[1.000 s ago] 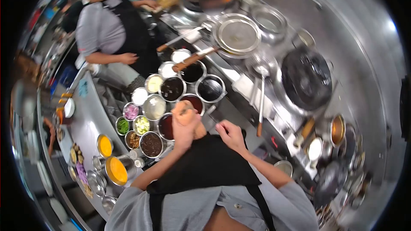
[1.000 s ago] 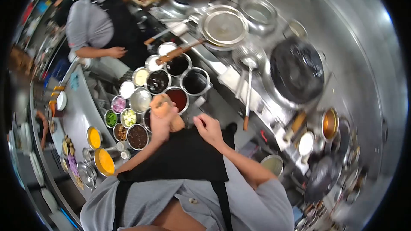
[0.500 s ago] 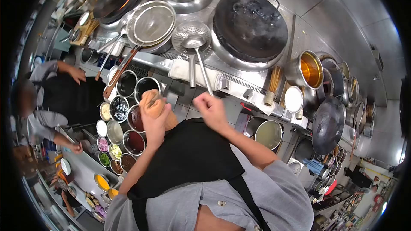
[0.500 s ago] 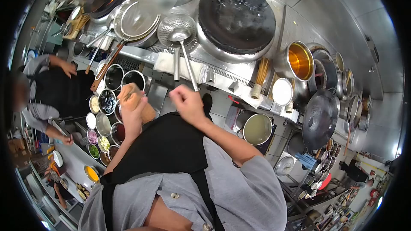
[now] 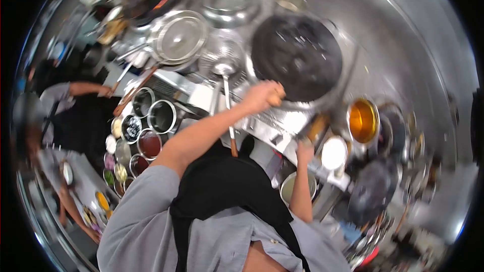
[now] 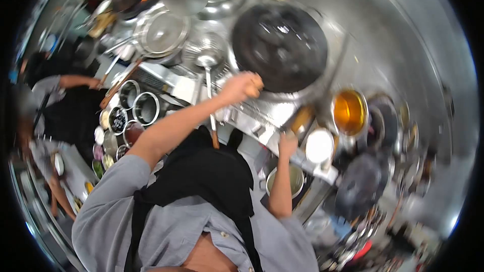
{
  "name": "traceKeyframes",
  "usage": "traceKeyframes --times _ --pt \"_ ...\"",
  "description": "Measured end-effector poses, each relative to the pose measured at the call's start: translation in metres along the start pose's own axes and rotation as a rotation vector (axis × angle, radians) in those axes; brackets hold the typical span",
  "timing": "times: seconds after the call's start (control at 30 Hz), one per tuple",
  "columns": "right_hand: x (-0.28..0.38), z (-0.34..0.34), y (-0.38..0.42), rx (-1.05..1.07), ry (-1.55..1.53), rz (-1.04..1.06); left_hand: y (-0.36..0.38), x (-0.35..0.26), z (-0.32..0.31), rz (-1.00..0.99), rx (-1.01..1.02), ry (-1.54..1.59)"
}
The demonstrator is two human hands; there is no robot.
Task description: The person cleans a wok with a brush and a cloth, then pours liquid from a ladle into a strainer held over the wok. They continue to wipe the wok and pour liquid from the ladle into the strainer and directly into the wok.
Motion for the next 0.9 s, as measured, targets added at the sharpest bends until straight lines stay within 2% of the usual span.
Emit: traceKeyframes --times 0.03,0.07,0.1,0.13,0.17,0.2,0.23,0.3,0.33,0.37,0.4,0.47,0.5,0.6,0.63,0.73,0.83,0.9 --pt "-0.017 -0.013 -0.005 -0.083 -0.19 0.01 0.006 0.011 -0.014 -0.092 -0.087 0.055" --pt "-0.014 -0.017 -0.01 -0.046 -0.191 0.114 0.005 -0.002 -0.003 -0.048 -0.058 0.111" --pt "0.001 -0.012 0.0 -0.109 -0.286 -0.077 0.003 -0.005 -0.004 -0.031 -0.047 0.107" --pt "0.006 -0.012 -0.015 -0.152 -0.244 0.101 0.002 0.001 -0.007 0.006 -0.025 0.151" --pt "0.065 0.016 -0.004 0.071 -0.904 -0.1 0.006 -0.008 -0.005 -0.049 -0.116 0.141" --pt "0.077 0.015 -0.041 0.094 -0.961 0.189 0.006 -0.003 -0.011 0.013 -0.067 0.191" --pt "0.121 0.034 -0.05 -0.041 -1.03 0.329 0.008 -0.01 -0.002 0.029 -0.038 0.155" --pt "0.206 0.073 -0.083 -0.032 -0.904 0.198 0.01 0.0 -0.008 0.0 -0.036 0.135" --pt "0.208 0.055 -0.137 0.064 -0.94 0.162 0.012 0.009 -0.016 -0.053 -0.047 0.086" --pt "0.219 0.042 -0.177 0.208 -1.015 -0.101 0.015 0.015 -0.021 -0.014 -0.028 0.052" --pt "0.208 0.016 -0.242 0.461 -1.022 -0.311 0.015 0.017 -0.021 0.015 -0.004 0.031" --pt "0.266 0.058 -0.202 0.278 -0.56 -0.022 0.014 0.017 -0.011 -0.007 -0.014 0.014" --pt "0.273 0.059 -0.195 0.437 -0.619 0.064 0.017 0.015 -0.01 -0.022 0.001 0.018" --pt "0.3 0.082 -0.112 0.528 -0.427 0.979 0.011 0.014 -0.008 0.041 0.058 0.037" --pt "0.305 0.086 -0.108 0.936 -0.146 0.589 0.01 0.012 -0.003 0.035 0.087 0.025" --pt "0.292 0.082 -0.174 0.785 0.218 0.408 0.013 0.011 0.004 0.017 0.058 0.033" --pt "0.315 0.096 -0.19 -0.439 0.352 0.552 0.012 0.02 0.001 0.019 0.039 0.04" --pt "0.297 0.075 -0.254 -0.379 -0.078 1.005 0.014 0.022 -0.001 0.012 0.075 0.043"
Point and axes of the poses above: each hand's wrist, its own y-axis away from the middle knuckle, its own z-axis out of the back of the hand, x = y × z, the point moved 2 cm from there along -y, towards the middle knuckle, and after that the axes turned 9 degrees about -x, right-handed, at the moved point
